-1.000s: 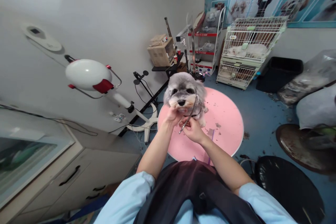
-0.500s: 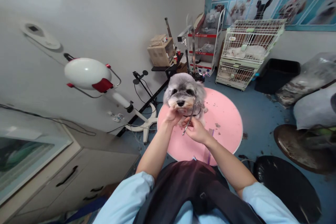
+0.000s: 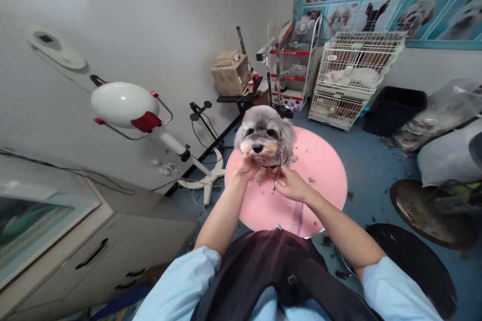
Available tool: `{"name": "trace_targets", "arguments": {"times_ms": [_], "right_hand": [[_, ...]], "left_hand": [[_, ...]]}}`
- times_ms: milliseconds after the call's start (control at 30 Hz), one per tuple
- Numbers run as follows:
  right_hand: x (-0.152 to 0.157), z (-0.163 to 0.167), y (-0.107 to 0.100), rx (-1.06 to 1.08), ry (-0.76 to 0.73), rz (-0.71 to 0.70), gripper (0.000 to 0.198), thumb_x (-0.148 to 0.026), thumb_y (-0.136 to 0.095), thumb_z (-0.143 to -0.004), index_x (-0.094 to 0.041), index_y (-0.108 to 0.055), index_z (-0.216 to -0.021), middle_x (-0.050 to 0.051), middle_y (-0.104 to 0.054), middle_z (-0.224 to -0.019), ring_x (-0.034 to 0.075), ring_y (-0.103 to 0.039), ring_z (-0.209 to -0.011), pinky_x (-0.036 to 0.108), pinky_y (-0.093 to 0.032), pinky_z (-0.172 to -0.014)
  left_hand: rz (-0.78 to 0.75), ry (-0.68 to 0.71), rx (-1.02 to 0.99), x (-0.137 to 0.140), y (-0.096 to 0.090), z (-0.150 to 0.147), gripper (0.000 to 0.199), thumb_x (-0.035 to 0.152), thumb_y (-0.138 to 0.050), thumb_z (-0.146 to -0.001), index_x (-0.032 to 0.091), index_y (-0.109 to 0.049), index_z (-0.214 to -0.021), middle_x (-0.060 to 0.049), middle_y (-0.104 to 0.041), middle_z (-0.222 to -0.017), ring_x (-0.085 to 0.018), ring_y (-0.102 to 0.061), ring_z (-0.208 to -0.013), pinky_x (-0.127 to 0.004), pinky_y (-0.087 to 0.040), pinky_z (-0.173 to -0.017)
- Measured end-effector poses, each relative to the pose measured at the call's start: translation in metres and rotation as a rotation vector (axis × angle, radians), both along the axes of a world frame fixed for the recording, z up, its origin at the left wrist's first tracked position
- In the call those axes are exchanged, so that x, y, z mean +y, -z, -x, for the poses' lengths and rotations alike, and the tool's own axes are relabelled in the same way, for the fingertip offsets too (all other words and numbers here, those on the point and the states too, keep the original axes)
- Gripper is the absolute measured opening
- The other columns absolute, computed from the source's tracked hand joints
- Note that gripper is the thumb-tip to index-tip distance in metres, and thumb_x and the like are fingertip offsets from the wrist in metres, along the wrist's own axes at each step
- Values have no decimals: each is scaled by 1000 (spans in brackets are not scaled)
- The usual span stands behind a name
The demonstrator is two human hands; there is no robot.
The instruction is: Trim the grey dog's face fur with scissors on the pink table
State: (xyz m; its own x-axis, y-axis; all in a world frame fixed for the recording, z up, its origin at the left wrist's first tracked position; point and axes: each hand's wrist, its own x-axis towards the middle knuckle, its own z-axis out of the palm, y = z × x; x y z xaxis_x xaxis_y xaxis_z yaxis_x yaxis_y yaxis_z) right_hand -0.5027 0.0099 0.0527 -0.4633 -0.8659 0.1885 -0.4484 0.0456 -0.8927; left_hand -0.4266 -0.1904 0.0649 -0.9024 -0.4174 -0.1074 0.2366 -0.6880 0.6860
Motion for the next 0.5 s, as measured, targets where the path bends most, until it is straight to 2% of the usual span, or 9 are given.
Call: {"name": "trace_targets", "arguments": {"times_ms": [67,200,300,367,400,500], "right_hand": [[1,5,-1,-84,-4,15,30,-7,-63,-71,-22,-63,-98,7,-77,-96,25,-75,-92,41,-59,-90],[-1,-5,2,-424,64,127,31,-5,-67,-65,-23,-65,-90,4,-76,-88,22,-74,-87,40,-59,-90],[-5,-46,6,-618,133,208,28,-16,-72,-70,-26,-57,-91,4,-75,-86,23,-76,-82,41,-63,-86],[-11,-83,4,-730,114,245,31,-27,-76,-74,-28,-53,-95,5,-76,-88,25,-79,-82,45,-66,-85],[-15,-100,1,-804,87,268,35,-31,-79,-74,-28,-51,-95,5,-77,-89,26,-79,-82,47,-66,-85],[-38,-137,-17,-1062,14,401,49,-36,-88,-68,-27,-49,-96,5,-79,-97,26,-80,-91,50,-65,-94]], "left_hand": [[-5,4,15,-1,1,0,53,32,-106,-49,19,-66,-80,0,-71,-76,-18,-69,-72,-31,-55,-65],[-34,5,2,-4,-1,4,48,26,-105,-52,18,-68,-81,-1,-71,-76,-19,-69,-73,-31,-54,-65],[-48,-35,-53,-5,-10,9,30,20,-96,-67,18,-70,-82,-1,-72,-76,-18,-67,-73,-30,-52,-66],[-35,-48,-90,-4,-17,13,13,17,-84,-82,18,-71,-81,-1,-72,-74,-17,-65,-71,-30,-51,-68],[-25,-46,-103,-3,-20,13,12,16,-77,-89,18,-70,-79,0,-72,-73,-17,-64,-70,-30,-50,-69],[12,-16,-135,0,-28,12,29,19,-62,-101,17,-67,-73,0,-69,-68,-16,-62,-67,-31,-52,-72]]}}
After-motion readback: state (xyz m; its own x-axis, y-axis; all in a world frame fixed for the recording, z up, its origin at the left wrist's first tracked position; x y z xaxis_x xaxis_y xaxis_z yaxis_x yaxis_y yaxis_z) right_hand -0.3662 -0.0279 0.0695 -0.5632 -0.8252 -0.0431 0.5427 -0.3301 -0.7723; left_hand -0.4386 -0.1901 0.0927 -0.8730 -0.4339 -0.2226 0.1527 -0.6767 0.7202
